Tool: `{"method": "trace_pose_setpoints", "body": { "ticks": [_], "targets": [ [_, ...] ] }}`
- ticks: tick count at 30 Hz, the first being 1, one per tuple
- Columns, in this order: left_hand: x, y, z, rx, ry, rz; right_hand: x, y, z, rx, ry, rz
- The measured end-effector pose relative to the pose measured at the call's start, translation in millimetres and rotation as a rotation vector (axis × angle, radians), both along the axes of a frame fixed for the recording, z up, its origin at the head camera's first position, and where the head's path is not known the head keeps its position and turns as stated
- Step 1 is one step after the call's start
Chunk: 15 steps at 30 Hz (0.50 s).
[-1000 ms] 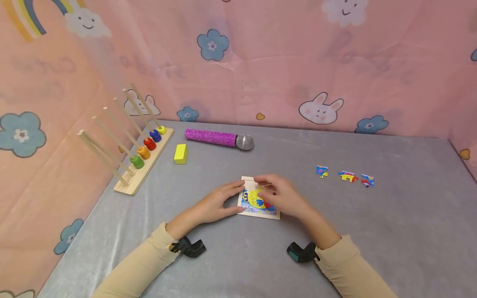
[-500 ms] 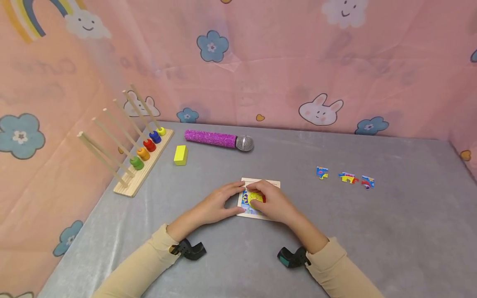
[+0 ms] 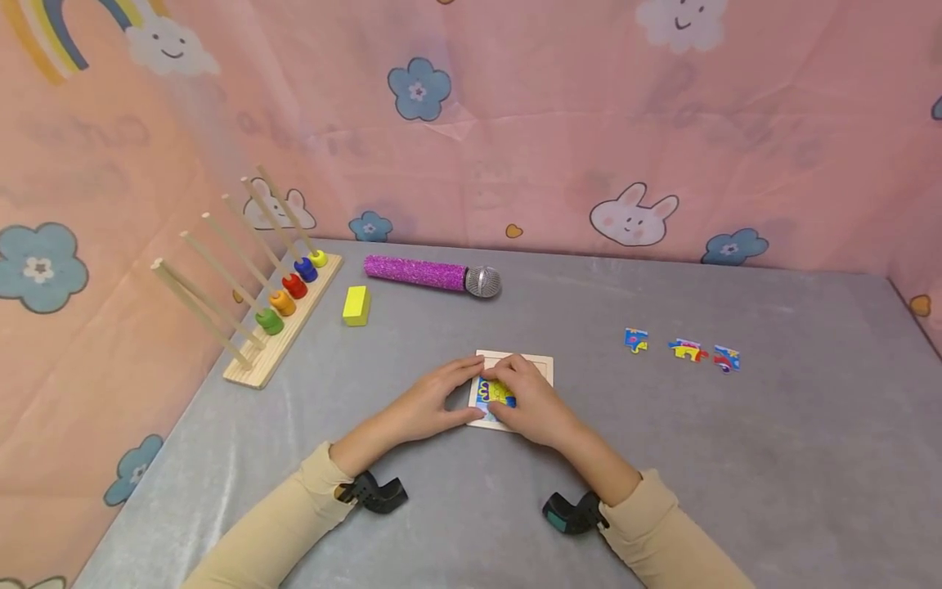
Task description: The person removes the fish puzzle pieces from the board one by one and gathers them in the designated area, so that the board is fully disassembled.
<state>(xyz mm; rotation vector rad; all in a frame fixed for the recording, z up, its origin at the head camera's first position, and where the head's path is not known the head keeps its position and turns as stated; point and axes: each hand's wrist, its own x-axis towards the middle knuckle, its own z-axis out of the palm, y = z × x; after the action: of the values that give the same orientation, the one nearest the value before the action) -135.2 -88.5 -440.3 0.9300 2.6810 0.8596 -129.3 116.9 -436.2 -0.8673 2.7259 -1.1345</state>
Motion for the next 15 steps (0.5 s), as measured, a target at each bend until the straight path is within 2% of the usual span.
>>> {"method": "trace_pose_setpoints", "body": {
  "ticks": [15],
  "targets": [
    [-1.1, 0.2, -0.1, 0.005, -0.022, 0.005, -0.8, -5.3, 3.5, -0.014, -0.056, -0.048]
  ]
}}
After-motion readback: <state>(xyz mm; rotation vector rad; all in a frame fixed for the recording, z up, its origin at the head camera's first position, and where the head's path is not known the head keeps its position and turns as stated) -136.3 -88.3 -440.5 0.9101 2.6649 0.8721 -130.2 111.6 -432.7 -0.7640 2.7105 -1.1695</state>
